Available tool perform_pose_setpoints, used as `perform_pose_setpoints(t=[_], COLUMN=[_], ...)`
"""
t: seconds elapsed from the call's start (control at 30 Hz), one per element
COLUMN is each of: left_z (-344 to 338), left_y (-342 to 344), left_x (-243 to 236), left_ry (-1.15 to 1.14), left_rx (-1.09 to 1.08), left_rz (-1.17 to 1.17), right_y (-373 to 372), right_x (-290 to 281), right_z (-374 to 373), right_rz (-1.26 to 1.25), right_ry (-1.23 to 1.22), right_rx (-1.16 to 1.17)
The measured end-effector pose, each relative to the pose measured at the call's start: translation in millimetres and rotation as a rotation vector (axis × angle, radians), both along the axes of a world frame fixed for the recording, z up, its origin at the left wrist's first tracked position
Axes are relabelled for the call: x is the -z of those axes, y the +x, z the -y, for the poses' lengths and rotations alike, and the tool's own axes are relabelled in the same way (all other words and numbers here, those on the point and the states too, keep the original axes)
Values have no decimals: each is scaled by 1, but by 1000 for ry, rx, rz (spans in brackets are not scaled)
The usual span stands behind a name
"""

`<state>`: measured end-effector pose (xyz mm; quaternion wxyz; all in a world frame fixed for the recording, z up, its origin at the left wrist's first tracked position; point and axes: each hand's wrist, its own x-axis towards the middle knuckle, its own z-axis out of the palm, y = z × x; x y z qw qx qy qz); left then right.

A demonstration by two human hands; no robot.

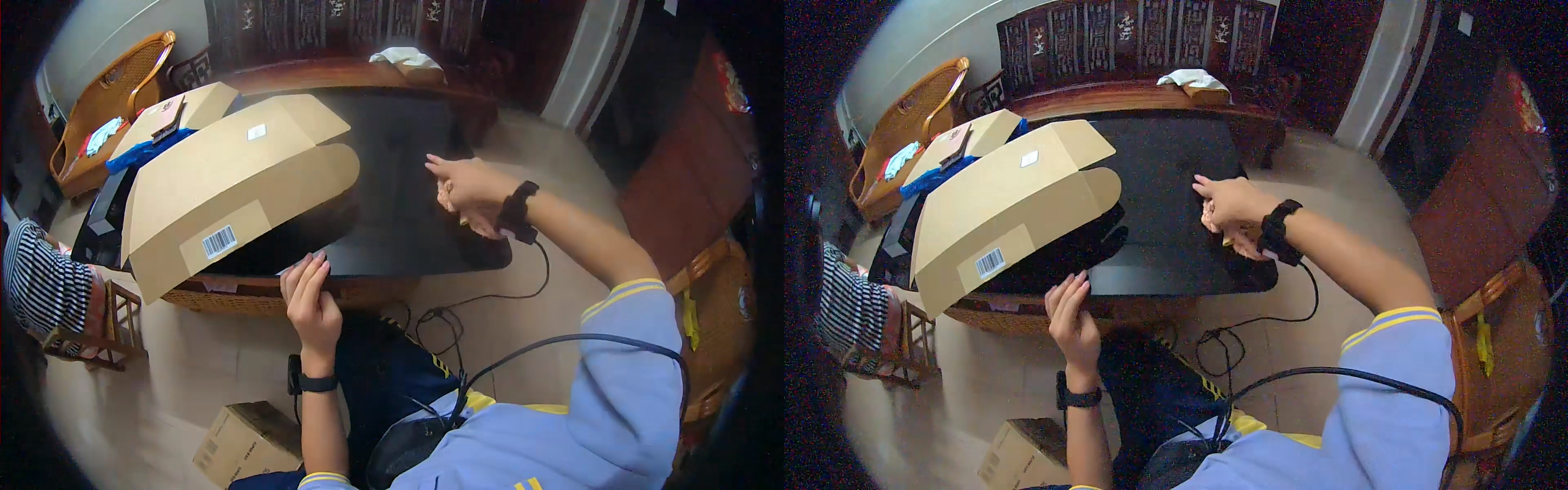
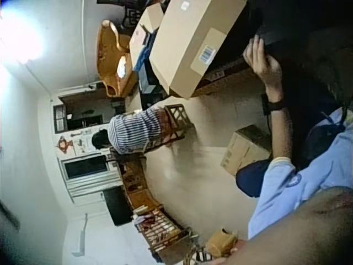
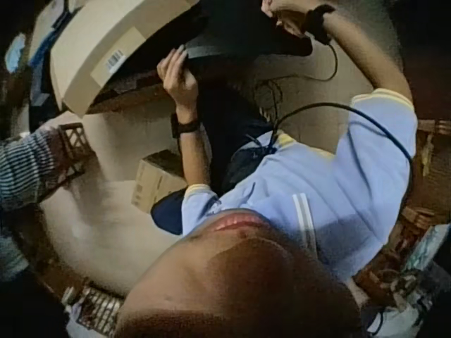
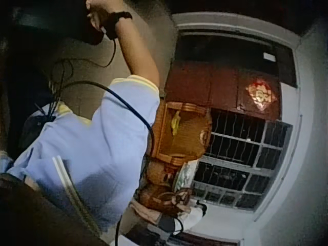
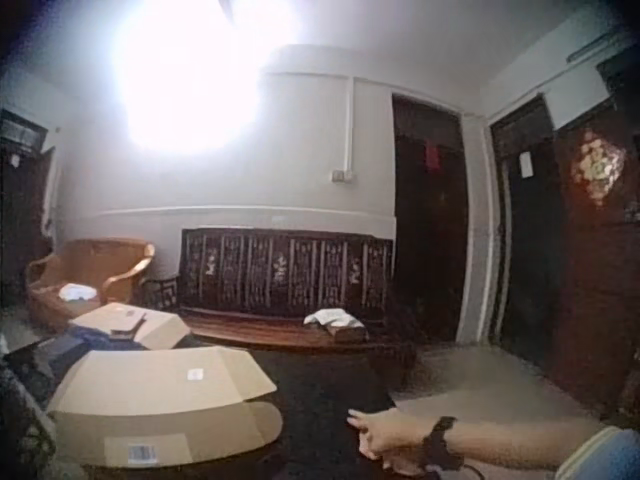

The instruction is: Wiping a dark-colored table with a pink cloth.

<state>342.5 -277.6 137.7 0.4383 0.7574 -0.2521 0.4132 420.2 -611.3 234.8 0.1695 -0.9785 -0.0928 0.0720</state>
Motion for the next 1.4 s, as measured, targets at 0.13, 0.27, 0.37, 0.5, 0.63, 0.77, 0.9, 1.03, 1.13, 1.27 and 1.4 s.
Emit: perform_pose_setpoints(t=[0.13, 0.27, 0.37, 0.5, 0.63, 0.77, 0.9, 1.03, 1.13, 1.27, 1.4], left_z=[-4, -4, -3, 1, 2, 8, 11, 14, 19, 23, 34], left_y=[-3, -7, -9, -9, -10, -9, -13, -19, -22, -26, -21], left_x=[1, 0, -1, -3, -5, -7, -12, -12, -4, 5, 11], left_ry=[13, 37, 38, 44, 82, 76, 75, 92, 71, 64, 14], left_rx=[3, -18, -36, -33, -57, -84, -125, -165, -240, -338, -450], left_rz=[-26, -47, -54, -66, -82, -97, -124, -120, -98, -52, -27], right_y=[15, 37, 50, 66, 83, 107, 127, 138, 147, 172, 204], right_x=[10, 16, 12, 18, 7, 10, 13, 2, -3, -11, 4], right_z=[-4, 2, 0, 19, 14, 27, 30, 37, 42, 48, 61], right_rz=[403, 343, 243, 416, 299, 226, 308, 214, 104, 9, 313], right_ry=[-307, -355, -342, -287, -301, -413, -480, -366, -316, -135, -194], right_rx=[-124, -2, 84, -21, 25, -66, -143, -107, -47, -29, -100])
